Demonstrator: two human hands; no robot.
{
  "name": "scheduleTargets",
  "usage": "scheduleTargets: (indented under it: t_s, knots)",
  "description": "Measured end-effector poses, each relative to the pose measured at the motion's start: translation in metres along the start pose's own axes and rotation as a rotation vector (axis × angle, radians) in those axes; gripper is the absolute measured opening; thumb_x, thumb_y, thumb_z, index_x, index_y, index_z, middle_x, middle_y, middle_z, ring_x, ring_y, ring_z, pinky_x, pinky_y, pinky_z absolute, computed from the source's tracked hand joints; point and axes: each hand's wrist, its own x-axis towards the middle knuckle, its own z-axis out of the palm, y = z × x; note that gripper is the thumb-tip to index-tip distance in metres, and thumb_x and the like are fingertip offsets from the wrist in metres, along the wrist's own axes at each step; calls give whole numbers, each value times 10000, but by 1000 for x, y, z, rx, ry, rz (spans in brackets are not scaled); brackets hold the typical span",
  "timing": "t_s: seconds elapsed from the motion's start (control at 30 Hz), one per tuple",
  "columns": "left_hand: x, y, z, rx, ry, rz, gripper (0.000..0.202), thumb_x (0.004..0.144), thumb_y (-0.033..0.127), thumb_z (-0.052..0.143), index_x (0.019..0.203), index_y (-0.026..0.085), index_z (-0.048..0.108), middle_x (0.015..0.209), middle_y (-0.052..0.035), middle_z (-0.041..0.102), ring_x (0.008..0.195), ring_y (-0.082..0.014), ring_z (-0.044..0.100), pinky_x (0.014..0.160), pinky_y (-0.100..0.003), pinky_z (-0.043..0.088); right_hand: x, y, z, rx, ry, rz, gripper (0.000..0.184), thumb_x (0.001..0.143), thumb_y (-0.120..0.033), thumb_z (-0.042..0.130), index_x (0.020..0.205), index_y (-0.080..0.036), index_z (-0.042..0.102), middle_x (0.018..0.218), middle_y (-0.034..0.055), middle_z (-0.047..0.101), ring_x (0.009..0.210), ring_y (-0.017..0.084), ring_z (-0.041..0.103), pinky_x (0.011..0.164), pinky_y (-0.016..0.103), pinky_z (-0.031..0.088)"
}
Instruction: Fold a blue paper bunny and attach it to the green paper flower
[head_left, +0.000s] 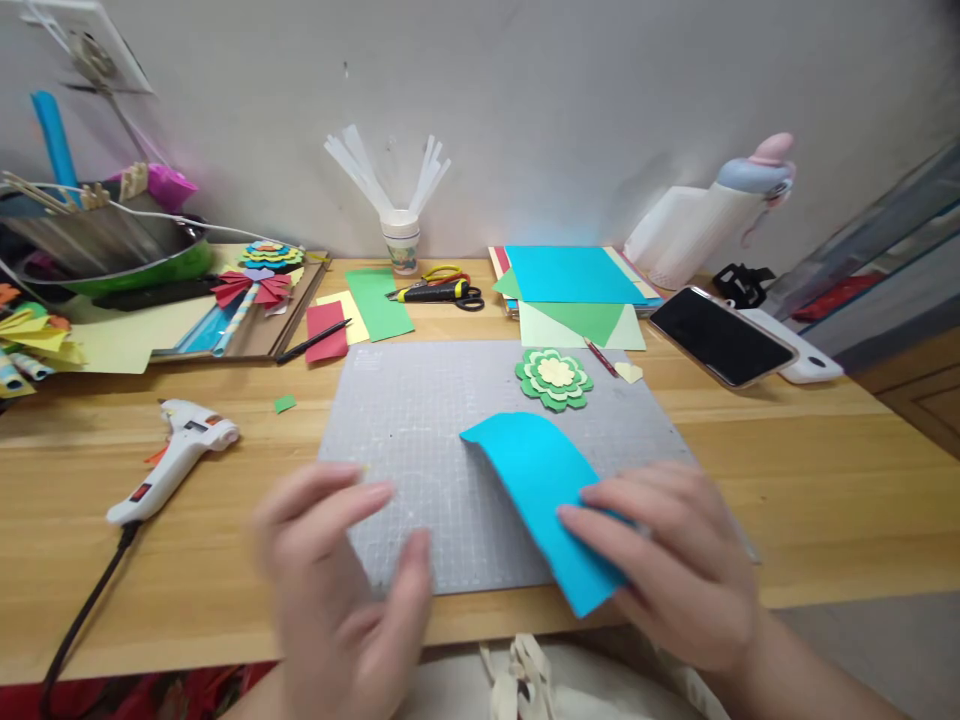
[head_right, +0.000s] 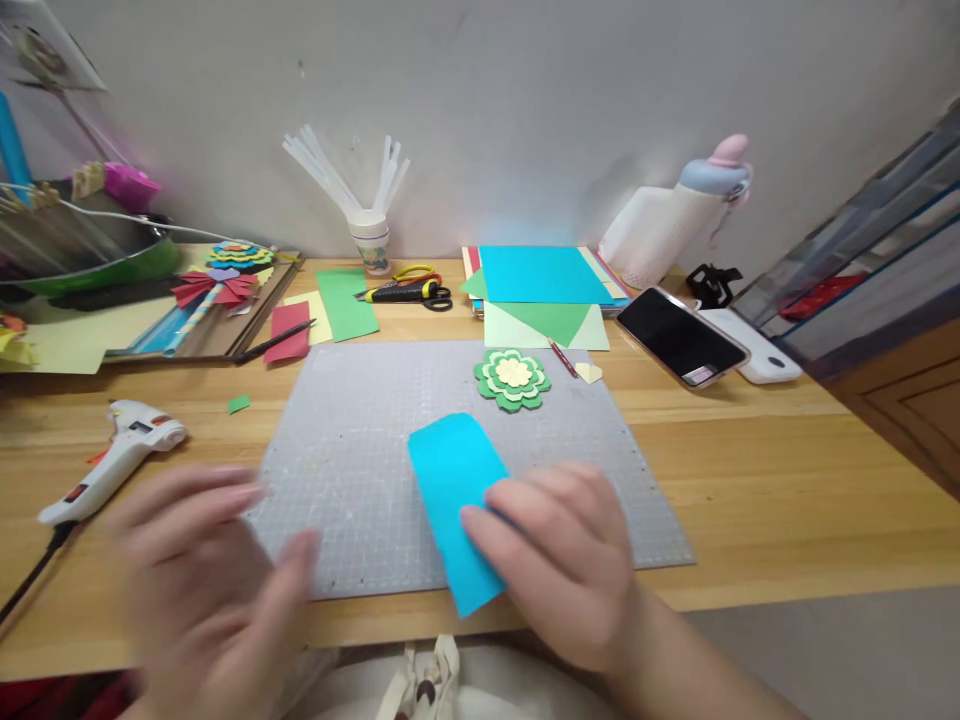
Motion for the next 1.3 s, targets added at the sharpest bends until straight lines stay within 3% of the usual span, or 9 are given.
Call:
scheduleTargets:
  t_s: [0.07,0.13,0.33,0.5,0.6,0.7,0.9,1.07,1.3]
  knots:
    - [0,0,17,-41,-56,60,420,865,224,535,1258,348,456,1248,-78,482,1166,-274,460,928,-474,444,-5,-7,12,-30,-163,-123,269,885,-119,484,1056,-266,630,1025,65,684,909,231,588,802,392,395]
    - [-1,-1,31,-38,-206,168,388,853,159,533,1212,303,498,1202,-71,532,1118,-259,490,905,-450,410,-10,-12,27,-25,-287,-120,231,926,-128,443,992,-218,645,979,64,694,880,212,575,782,371,383]
    - [2,-1,35,-2,-372,194,130,897,221,534,1000,254,605,1071,12,657,1037,-201,548,911,-394,289,-23,-13,48,81,-302,7,284,981,-170,372,926,-170,651,868,68,663,780,195,511,707,346,331]
    - [4,2,37,-7,-378,237,352,774,381,704,1072,232,589,1114,1,667,1038,-220,563,911,-376,278,-22,-12,48,113,-323,83,219,961,-193,435,955,-168,652,901,70,660,808,207,516,720,347,326]
    - [0,2,41,2,-282,255,101,884,221,558,969,208,612,989,5,700,982,-192,589,915,-366,286,-19,-12,46,134,-347,106,173,911,-139,505,992,-176,653,935,67,668,837,213,528,757,352,337]
    - [-1,1,39,-25,-205,272,213,933,140,437,870,209,629,911,15,713,953,-167,604,912,-362,290,-14,-6,38,226,-422,144,213,883,-128,553,1066,-190,643,1041,64,670,944,213,556,836,358,342]
    - [23,-4,32,-33,-354,7,120,869,232,568,777,251,642,791,49,697,879,-184,591,839,-383,303,16,13,34,343,-621,281,164,934,-219,516,943,-231,680,887,-8,718,808,153,615,748,289,388]
    - [21,-7,31,68,-215,-109,122,876,231,532,976,228,601,1002,-31,663,982,-239,558,874,-445,290,49,27,53,225,-722,325,164,888,-244,556,771,-192,658,746,8,675,663,151,571,586,261,346]
    - [-23,4,35,192,-247,29,351,882,181,503,1220,254,568,1074,-79,581,995,-244,515,861,-420,321,59,42,75,152,-669,299,71,851,-253,591,854,-186,616,872,34,635,783,178,557,651,276,344]
